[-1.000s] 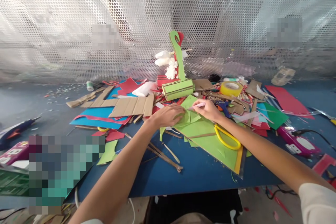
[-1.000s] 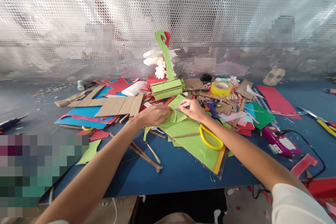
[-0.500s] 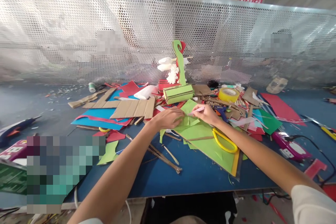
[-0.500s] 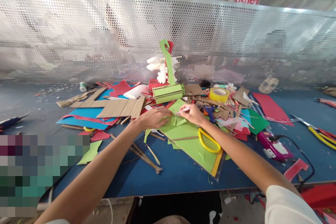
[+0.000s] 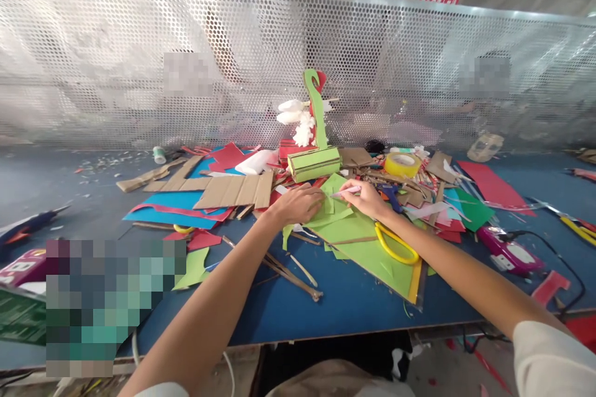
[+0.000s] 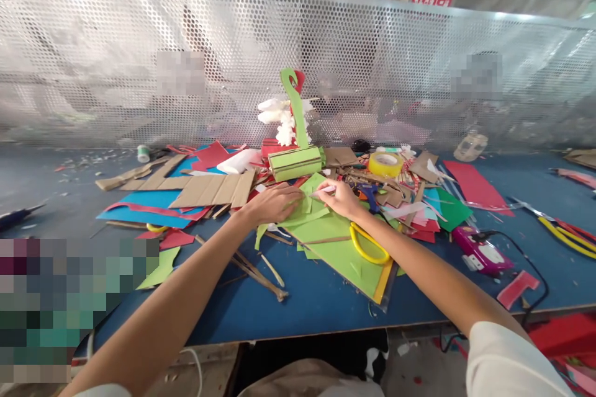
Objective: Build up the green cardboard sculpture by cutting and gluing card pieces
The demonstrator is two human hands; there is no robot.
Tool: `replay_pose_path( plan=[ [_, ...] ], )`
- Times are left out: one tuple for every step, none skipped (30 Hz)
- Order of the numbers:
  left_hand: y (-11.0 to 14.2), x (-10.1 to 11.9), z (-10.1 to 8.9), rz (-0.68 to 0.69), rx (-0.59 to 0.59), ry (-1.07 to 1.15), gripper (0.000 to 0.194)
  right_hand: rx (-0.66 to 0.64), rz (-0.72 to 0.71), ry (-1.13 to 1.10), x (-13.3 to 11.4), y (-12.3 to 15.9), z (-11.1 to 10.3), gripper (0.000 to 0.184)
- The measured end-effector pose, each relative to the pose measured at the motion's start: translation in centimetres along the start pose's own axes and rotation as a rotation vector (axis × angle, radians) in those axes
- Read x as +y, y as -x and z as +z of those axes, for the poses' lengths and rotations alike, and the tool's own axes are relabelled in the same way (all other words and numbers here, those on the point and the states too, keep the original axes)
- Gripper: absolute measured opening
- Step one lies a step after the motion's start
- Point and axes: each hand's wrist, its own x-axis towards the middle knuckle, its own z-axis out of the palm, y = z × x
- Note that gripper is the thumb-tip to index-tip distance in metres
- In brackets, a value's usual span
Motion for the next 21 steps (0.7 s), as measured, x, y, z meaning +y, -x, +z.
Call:
replay_pose_path(
  plan=[
    [0.01,-0.02,0.03,-0.004,0.0,-0.005,0.036,-0.003,0.004,-0.007,0.09,-0.01,0.0,0.023],
    [0.01,-0.04,0.05,-0.005,-0.002,-0.007,0.036,-0.009,0.007,-0.015,0.18,-0.04,-0.01,0.024],
    [0.0,-0.05,0.07,-0.004,-0.005,-0.008,0.037,-0.014,0.006,-0.021,0.28,-0.06,-0.04,0.024],
    [-0.01,-0.06,0.09,-0.003,-0.008,-0.009,0.037,-0.019,0.0,-0.023,0.37,-0.09,-0.07,0.025],
    [-0.03,-0.07,0.11,-0.001,-0.014,-0.008,0.037,-0.022,-0.01,-0.017,0.46,-0.11,-0.1,0.025],
    [-0.05,-0.07,0.12,-0.001,-0.02,-0.007,0.037,-0.027,-0.022,-0.008,0.54,-0.13,-0.14,0.025],
    [-0.07,-0.07,0.14,-0.001,-0.026,-0.006,0.037,-0.031,-0.032,0.003,0.6,-0.14,-0.18,0.025],
    [-0.08,-0.06,0.15,-0.003,-0.029,-0.005,0.038,-0.035,-0.038,0.014,0.66,-0.14,-0.21,0.025],
    [-0.09,-0.05,0.16,-0.005,-0.03,-0.003,0.038,-0.038,-0.041,0.024,0.7,-0.14,-0.23,0.026],
    [-0.1,-0.03,0.18,-0.008,-0.028,-0.002,0.037,-0.039,-0.04,0.031,0.73,-0.15,-0.24,0.026],
    [-0.1,-0.01,0.18,-0.01,-0.026,-0.001,0.037,-0.039,-0.038,0.035,0.75,-0.15,-0.24,0.026],
    [-0.11,0.01,0.18,-0.011,-0.023,-0.001,0.037,-0.04,-0.036,0.033,0.76,-0.16,-0.23,0.027],
    [-0.11,0.03,0.17,-0.01,-0.022,-0.002,0.037,-0.045,-0.034,0.024,0.76,-0.17,-0.21,0.026],
    [-0.12,0.04,0.15,-0.009,-0.022,-0.003,0.037,-0.052,-0.031,0.01,0.75,-0.18,-0.19,0.026],
    [-0.13,0.06,0.13,-0.007,-0.024,-0.002,0.037,-0.059,-0.028,-0.008,0.73,-0.19,-0.16,0.026],
    [-0.14,0.08,0.09,-0.008,-0.027,-0.001,0.037,-0.061,-0.023,-0.024,0.71,-0.2,-0.15,0.025],
    [-0.15,0.1,0.06,-0.011,-0.031,0.001,0.037,-0.058,-0.018,-0.033,0.67,-0.21,-0.14,0.025],
    [-0.17,0.11,0.02,-0.016,-0.036,0.002,0.037,-0.049,-0.015,-0.033,0.64,-0.22,-0.13,0.025],
    [-0.17,0.13,-0.01,-0.023,-0.041,0.003,0.038,-0.039,-0.014,-0.028,0.62,-0.22,-0.12,0.025],
    [-0.18,0.14,-0.03,-0.029,-0.046,0.002,0.038,-0.034,-0.013,-0.023,0.61,-0.23,-0.12,0.025],
    [-0.19,0.15,-0.05,-0.033,-0.05,0.001,0.038,-0.038,-0.011,-0.023,0.61,-0.25,-0.11,0.025]
  ],
)
